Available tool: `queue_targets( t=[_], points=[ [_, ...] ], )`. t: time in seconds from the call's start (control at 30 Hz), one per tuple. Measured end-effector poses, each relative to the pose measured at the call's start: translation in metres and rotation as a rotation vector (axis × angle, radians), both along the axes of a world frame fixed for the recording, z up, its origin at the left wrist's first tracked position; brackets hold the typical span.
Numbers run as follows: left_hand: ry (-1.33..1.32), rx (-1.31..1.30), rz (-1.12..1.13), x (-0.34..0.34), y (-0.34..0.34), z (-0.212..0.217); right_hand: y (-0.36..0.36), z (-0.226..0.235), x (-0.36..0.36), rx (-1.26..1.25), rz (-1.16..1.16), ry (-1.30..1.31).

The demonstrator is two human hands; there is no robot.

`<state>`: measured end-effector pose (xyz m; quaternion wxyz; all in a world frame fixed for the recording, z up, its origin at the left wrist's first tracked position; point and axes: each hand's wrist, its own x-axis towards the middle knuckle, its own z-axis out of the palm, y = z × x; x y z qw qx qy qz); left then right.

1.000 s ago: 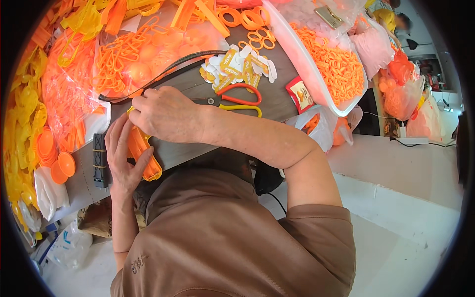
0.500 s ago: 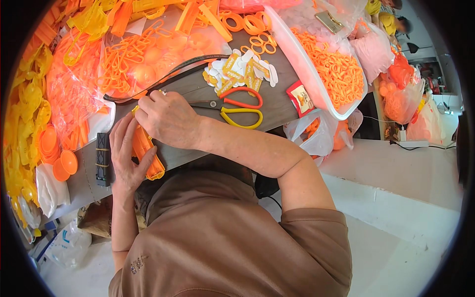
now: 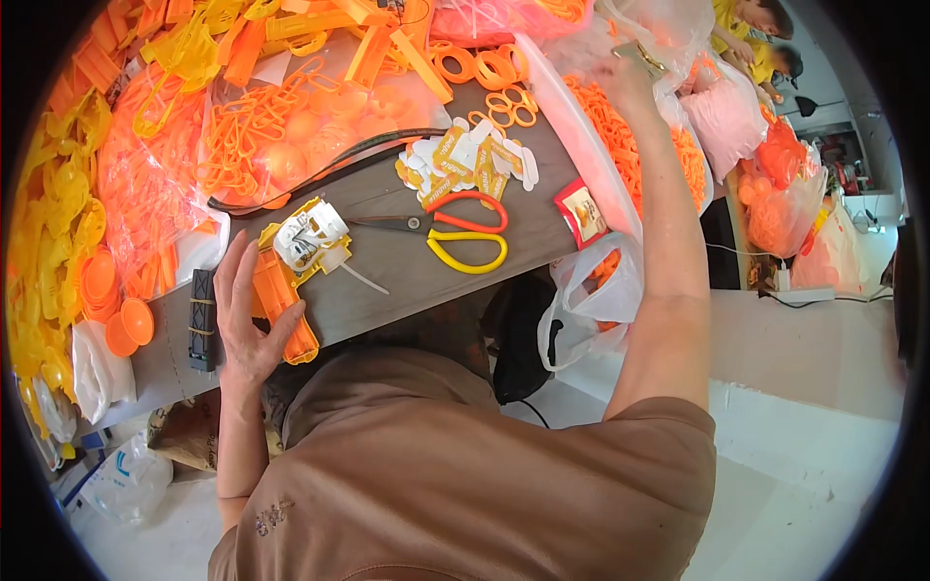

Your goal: Assembling a yellow plastic toy bubble gun at a factory workbench, including attaching components and applying stickers.

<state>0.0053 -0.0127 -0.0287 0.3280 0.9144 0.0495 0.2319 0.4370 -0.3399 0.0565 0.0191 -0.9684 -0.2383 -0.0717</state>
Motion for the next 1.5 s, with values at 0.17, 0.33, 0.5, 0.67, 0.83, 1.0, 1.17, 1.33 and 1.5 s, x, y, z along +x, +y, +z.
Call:
queue_targets(
  t=[0.17, 0.33, 0.5, 0.67, 0.83, 1.0, 1.17, 1.33, 1.5],
  points=[
    [0.025, -0.007, 0.020, -0.002, -0.001, 0.002, -0.027, -0.048, 0.018, 0.036, 0.046, -0.031],
    [0.022, -0.004, 0.020, -0.002, 0.000, 0.000, -0.021, -0.042, 0.015, -0.032, -0.022, 0.066],
    [0.004, -0.008, 0.017, -0.003, 0.001, 0.000, -0.017, -0.038, 0.005, 0.061, -0.079, 0.094],
    [-0.005, -0.029, 0.016, -0.001, 0.000, 0.000, -0.015, -0.044, 0.009, 0.121, -0.060, 0.077],
    [0.004, -0.026, 0.018, -0.002, 0.001, 0.000, -0.014, -0.049, 0.016, 0.267, -0.090, 0.228],
    [-0.018, -0.013, 0.000, 0.001, 0.000, 0.001, -0.026, -0.050, 0.022, 0.250, -0.010, 0.068],
    [-0.068, -0.020, 0.017, -0.005, 0.002, 0.001, -0.014, -0.013, -0.002, 0.855, -0.199, 0.283],
    [-0.174, -0.153, 0.127, -0.014, -0.013, 0.028, 0.052, 0.023, -0.112, 1.314, 0.227, 0.695],
    [-0.192, -0.094, -0.122, -0.001, -0.041, 0.081, 0.112, 0.009, -0.289, 1.069, 0.414, 1.118]
  ],
)
